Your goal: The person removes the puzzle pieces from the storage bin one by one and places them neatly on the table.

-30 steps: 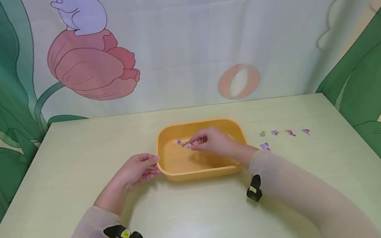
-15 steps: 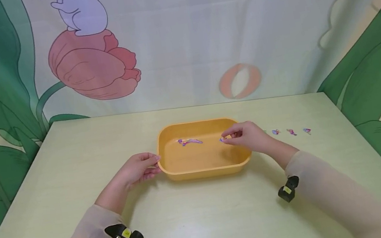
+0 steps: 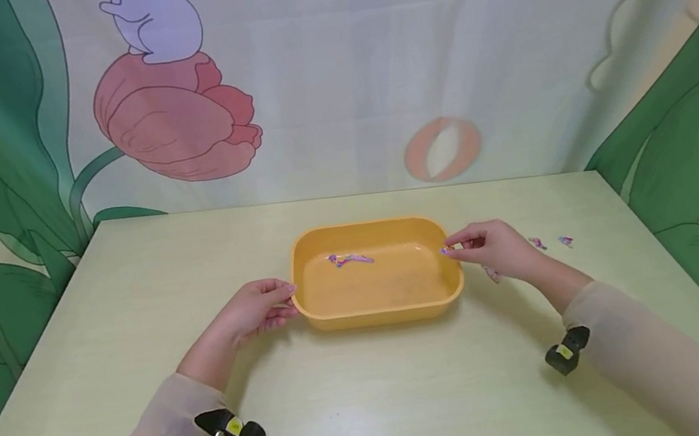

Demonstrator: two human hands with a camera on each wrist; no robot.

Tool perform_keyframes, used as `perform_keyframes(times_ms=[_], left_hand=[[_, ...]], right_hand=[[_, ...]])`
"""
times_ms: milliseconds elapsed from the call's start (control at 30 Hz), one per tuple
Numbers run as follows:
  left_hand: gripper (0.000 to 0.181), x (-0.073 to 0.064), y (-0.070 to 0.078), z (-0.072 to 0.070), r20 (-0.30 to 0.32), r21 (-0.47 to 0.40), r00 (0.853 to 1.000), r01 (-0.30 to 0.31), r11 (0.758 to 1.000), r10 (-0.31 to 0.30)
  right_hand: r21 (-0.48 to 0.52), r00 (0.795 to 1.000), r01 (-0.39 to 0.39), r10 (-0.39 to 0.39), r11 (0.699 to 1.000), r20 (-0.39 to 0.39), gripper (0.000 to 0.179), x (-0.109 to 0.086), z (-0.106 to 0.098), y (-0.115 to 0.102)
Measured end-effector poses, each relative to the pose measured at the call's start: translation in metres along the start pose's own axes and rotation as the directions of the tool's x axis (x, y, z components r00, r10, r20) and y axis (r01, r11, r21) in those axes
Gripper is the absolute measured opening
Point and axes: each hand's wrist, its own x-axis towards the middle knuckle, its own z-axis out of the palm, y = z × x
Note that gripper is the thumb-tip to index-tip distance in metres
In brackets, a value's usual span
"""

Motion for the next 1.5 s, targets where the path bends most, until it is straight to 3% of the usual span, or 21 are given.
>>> perform_keyframes(times_ms=[300, 900, 1333, 1500], left_hand=[[0.034, 0.0, -0.003, 0.0, 0.004, 0.003, 1.0, -0.014, 1.0, 0.014], [0.034, 0.0, -0.004, 0.001, -0.004, -0.006, 1.0, -0.008, 1.0, 0.008], [0.035, -0.001, -0.003, 0.002, -0.012, -0.008, 1.0, -0.01, 1.0, 0.01], [0.036, -0.001, -0.003, 0.002, -0.015, 0.006, 1.0, -0.008, 1.0, 0.008]], right_hand=[[-0.078, 0.996, 0.04, -0.046, 0.996, -0.075, 0.029, -0.011, -0.008, 0.017], [-0.112, 0.986, -0.13, 0.116, 0.985, -0.124, 0.039, -0.031, -0.028, 0.055], [-0.176, 0.987, -0.097, 0.072, 0.98, -0.143, 0.033, -0.036, -0.038, 0.076], [-0.211, 0.986, -0.137, 0.114, 0.968, -0.12, 0.028, -0.035, -0.039, 0.083]])
